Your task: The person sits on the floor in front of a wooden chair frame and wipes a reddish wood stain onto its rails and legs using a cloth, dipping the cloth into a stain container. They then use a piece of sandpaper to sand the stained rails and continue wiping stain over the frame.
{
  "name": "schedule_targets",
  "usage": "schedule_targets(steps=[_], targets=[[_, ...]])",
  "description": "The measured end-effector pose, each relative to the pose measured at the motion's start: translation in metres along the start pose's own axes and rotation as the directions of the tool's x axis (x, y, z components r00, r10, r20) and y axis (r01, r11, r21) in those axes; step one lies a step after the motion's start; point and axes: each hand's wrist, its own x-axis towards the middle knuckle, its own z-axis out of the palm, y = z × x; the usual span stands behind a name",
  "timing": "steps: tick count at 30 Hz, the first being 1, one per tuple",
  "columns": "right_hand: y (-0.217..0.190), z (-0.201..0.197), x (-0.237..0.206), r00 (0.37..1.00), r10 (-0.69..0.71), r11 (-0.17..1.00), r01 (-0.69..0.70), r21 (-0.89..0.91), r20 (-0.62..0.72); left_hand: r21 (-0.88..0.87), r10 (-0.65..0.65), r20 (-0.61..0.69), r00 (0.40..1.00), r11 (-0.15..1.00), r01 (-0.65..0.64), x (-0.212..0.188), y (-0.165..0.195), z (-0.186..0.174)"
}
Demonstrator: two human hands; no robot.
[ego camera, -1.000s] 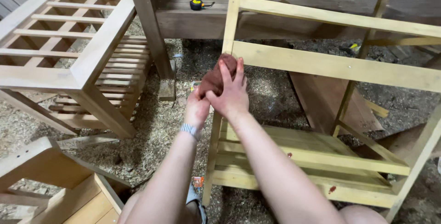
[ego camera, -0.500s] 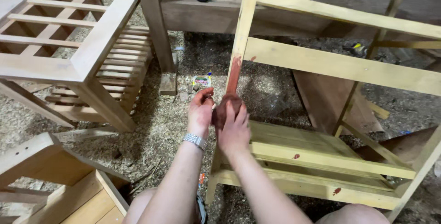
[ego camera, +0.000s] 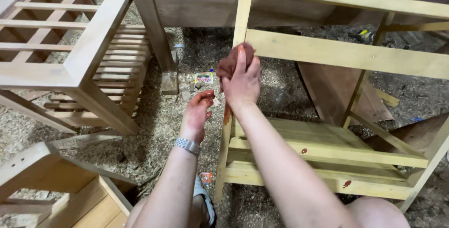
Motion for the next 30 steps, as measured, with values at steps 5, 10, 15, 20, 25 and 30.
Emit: schedule_targets(steps=[5, 10, 15, 20, 25, 30], targets=[[0.011, 0.020, -0.057, 0.989, 0.064, 0.997, -0.069, 0.034, 0.134, -0.037, 0.003, -0.025, 1.000, 0.999, -0.003, 0.000, 0.009, -0.005], [0.036, 0.015, -0.104, 0.911, 0.154, 0.973, -0.208, 0.105, 0.382, -0.011, -0.002, -0.022, 1.000, 1.000, 0.002, -0.006, 0.020, -0.001], [0.053, -0.018, -0.053, 0.826, 0.287, 0.514, -0.560, 0.650, 0.485, 0.049, -0.021, -0.007, 1.000, 0.999, 0.022, -0.012, 0.027, 0.004], [0.035, -0.006, 0.022, 0.890, 0.171, 0.408, -0.454, 0.792, 0.422, 0.065, 0.028, 0.000, 1.000, 0.997, -0.028, -0.016, 0.029, 0.001], [0.029, 0.028, 0.042, 0.957, 0.156, 0.543, -0.290, 0.788, 0.244, 0.092, 0.015, -0.002, 1.000, 0.996, -0.015, -0.016, 0.039, 0.004], [0.047, 0.039, 0.053, 0.924, 0.010, 0.043, -0.382, 0.923, 0.382, 0.137, 0.040, 0.028, 0.999, 0.990, -0.044, -0.022, 0.045, 0.003]])
